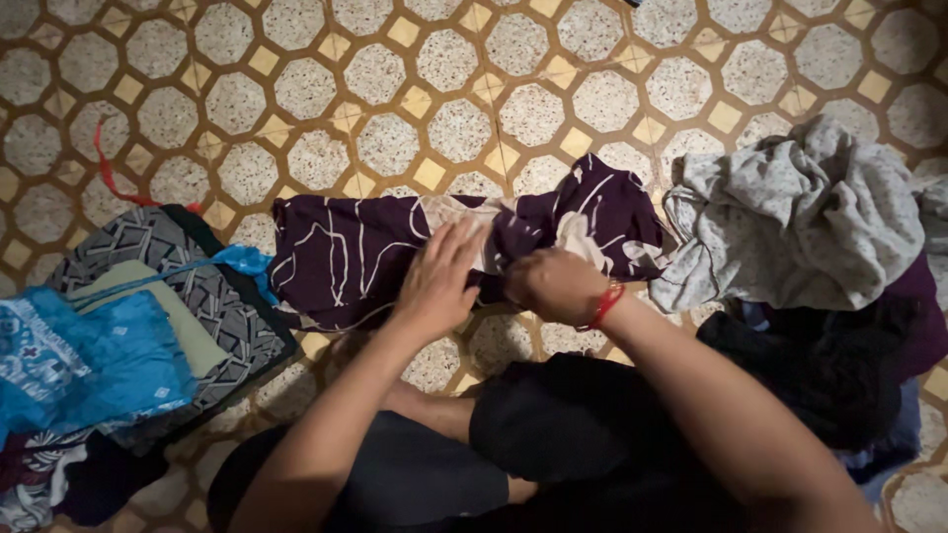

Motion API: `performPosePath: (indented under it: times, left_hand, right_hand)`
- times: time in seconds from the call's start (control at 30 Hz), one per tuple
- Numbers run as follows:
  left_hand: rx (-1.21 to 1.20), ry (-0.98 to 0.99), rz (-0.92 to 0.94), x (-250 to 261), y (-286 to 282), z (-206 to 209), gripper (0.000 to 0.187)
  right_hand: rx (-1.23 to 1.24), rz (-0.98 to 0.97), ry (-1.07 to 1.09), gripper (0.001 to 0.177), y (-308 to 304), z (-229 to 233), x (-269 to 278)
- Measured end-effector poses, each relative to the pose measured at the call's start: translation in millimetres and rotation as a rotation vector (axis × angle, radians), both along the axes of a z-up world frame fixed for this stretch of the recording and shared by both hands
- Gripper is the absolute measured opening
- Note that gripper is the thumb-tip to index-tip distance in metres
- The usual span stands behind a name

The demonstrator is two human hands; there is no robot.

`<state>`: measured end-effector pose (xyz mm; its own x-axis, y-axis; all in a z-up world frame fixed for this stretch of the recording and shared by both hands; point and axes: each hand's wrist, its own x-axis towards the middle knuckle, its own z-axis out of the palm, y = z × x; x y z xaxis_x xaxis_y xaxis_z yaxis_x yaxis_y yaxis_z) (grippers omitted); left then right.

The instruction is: The person folds a purple patterned shirt and a black garment by hand while sitting on the floor.

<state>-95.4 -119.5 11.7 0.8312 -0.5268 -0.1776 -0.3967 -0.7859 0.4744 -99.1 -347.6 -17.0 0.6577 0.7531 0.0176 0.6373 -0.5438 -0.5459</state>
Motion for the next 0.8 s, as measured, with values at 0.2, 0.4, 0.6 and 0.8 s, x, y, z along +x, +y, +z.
performPosePath:
  times: [0.2, 0.4, 0.6, 0.8]
  left_hand:
    - [0.178, 0.019, -0.161, 20.8, -24.9, -32.3, 0.093]
    - [-0.011, -0.115, -0.167, 28.8, -27.5, -36.8, 0.026]
    - [-0.072, 0.027, -0.125, 18.6, -18.8, -43.1, 0.016]
    - [-0.091, -0.06, -0.099, 15.3, -17.9, -48.2, 0.014]
  right_hand:
    - [-0.258, 0.042, 0.007, 0.012, -5.4, 21.2, 7.7]
    - [-0.383, -0.18, 0.324, 0.028, -27.1, 44.1, 22.7]
    - [-0.547, -0.221, 0.037, 0.089, -61.7, 8.7, 25.6]
    - [-0.538, -0.357, -0.047, 0.038, -60.8, -7.6, 31.1]
